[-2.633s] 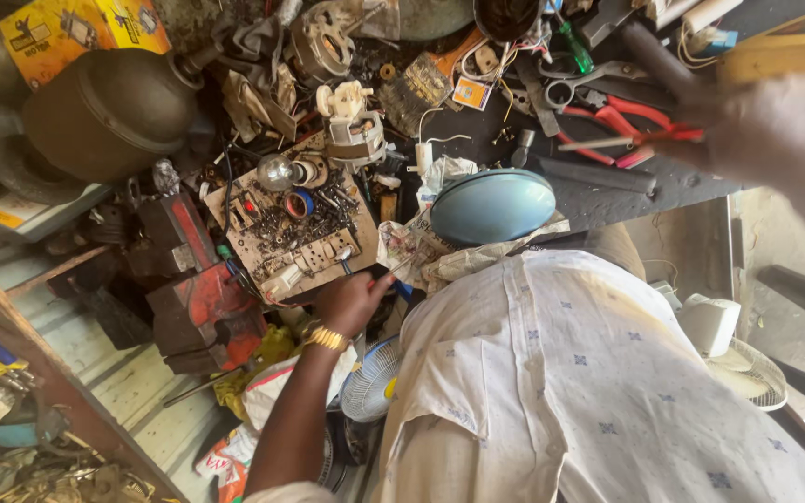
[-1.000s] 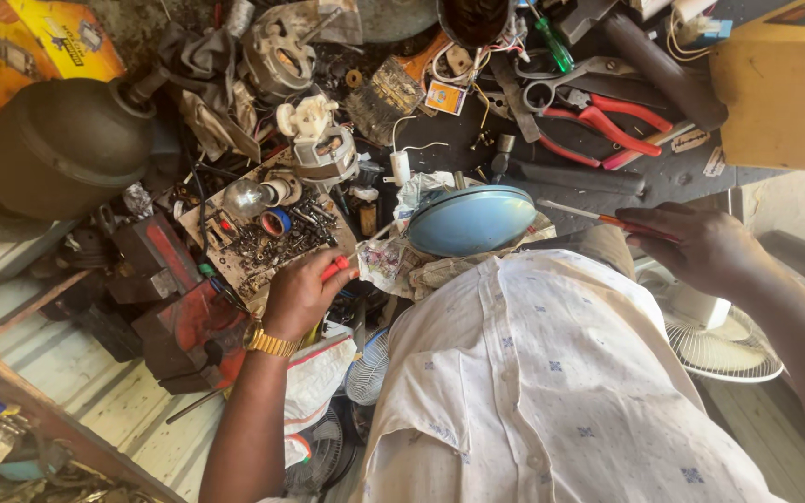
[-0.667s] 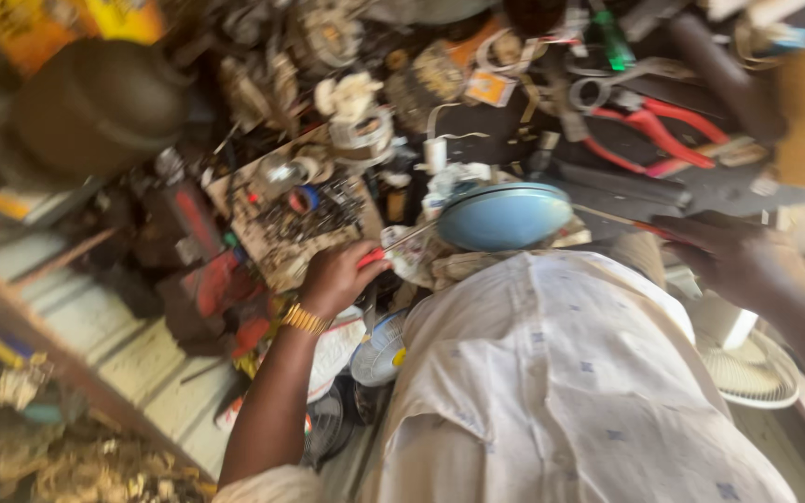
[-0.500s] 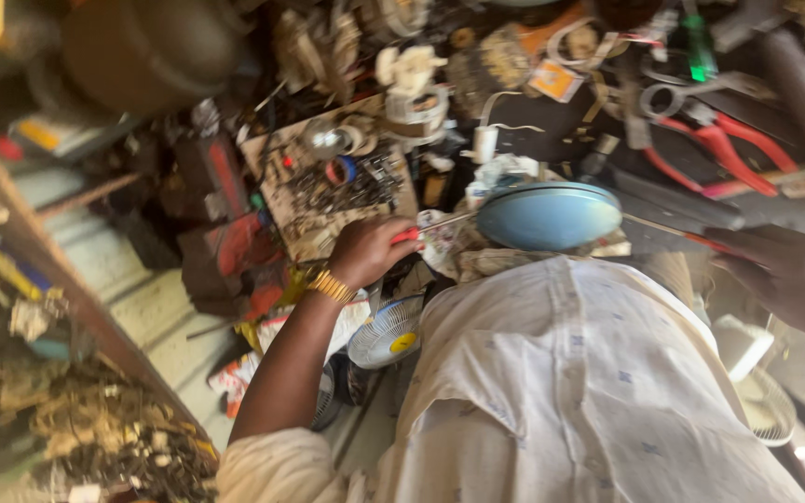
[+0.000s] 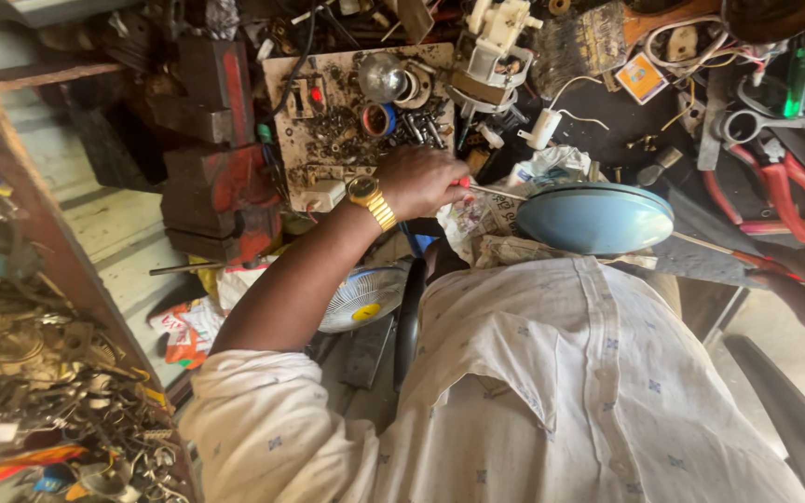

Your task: The person disassembles a blue circular electrical component using a screwdriver, then handles a copper-wound stator. They connect wires to the stator and use a test light to check for electrical continuity. The person then reassembles the component, securing the stator back into the blue housing.

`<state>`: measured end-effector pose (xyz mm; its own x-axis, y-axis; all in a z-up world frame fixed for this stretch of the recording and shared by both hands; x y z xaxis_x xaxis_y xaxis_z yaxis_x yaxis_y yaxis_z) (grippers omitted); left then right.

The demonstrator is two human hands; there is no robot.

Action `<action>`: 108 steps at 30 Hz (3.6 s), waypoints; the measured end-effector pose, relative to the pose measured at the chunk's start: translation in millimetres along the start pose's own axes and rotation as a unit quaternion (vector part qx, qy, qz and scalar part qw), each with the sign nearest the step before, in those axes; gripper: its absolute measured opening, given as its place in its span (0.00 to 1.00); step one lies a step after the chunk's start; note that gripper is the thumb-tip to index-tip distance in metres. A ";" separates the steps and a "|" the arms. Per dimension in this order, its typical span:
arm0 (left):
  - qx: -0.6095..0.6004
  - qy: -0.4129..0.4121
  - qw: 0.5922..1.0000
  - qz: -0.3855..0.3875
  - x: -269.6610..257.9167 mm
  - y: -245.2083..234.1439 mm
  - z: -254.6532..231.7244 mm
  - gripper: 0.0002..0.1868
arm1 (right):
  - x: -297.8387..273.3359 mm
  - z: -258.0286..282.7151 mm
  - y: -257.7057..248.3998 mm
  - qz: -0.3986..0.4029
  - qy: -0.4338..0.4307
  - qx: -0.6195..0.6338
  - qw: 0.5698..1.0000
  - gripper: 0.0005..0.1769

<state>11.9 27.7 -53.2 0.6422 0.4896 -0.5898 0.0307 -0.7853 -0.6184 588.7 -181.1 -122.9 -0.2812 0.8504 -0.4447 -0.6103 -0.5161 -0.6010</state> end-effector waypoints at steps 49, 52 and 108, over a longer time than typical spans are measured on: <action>0.050 -0.155 0.987 -0.016 -19.6 10.1 -34.5 0.35 | 38.0 152.7 -48.0 -0.037 -0.037 -0.401 0.914 0.24; 0.042 -0.171 0.984 -0.009 -21.4 19.2 -31.4 0.34 | 35.8 149.0 -32.6 -0.032 0.020 -0.378 0.925 0.22; -0.059 -0.241 0.968 -0.039 -44.9 59.1 -50.5 0.35 | 52.6 147.6 -57.4 0.045 0.123 -0.343 0.930 0.30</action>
<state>23.6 -59.9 -37.1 0.2040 0.6467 -0.7350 0.1710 -0.7627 -0.6237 499.6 -91.6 -13.8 -0.0795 0.7953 -0.6009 0.0483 -0.5991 -0.7992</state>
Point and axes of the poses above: each hand's wrist, its own x-axis towards the middle knuckle, its own y-axis out of the palm, z = x × y, the point moved 1 cm from there along x, towards the middle knuckle
